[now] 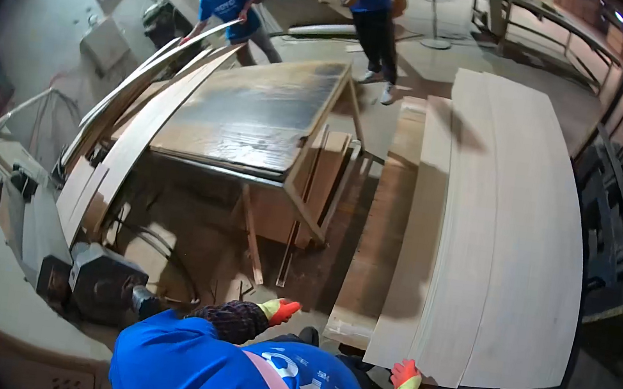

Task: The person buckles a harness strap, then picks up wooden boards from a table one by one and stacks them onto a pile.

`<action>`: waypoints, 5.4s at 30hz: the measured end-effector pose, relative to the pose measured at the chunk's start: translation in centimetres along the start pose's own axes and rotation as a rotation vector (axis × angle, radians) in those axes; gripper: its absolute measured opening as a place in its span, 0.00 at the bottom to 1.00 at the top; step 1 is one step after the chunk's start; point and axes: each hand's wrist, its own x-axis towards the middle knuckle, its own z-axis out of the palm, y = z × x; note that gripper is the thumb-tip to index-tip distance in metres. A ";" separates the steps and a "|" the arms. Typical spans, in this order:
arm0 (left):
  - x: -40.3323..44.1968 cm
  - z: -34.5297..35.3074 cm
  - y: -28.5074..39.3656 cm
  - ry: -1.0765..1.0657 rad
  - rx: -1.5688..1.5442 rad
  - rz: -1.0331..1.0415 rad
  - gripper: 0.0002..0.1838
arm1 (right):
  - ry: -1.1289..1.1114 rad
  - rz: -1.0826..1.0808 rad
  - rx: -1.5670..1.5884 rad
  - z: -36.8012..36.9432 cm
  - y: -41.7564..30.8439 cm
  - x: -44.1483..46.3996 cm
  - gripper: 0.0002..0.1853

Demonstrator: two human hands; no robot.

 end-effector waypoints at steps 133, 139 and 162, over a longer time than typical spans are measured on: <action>-13.1 2.8 10.2 -0.591 -1.055 0.191 0.29 | -0.174 -0.493 0.247 5.1 -12.8 -16.5 0.30; -6.7 -10.5 19.7 0.268 -1.306 0.601 0.30 | 0.169 -0.543 0.272 -12.9 -13.6 -28.8 0.31; 10.0 -10.5 30.7 -0.091 -0.998 0.612 0.40 | 0.888 -0.661 0.890 -2.5 8.4 -36.4 0.30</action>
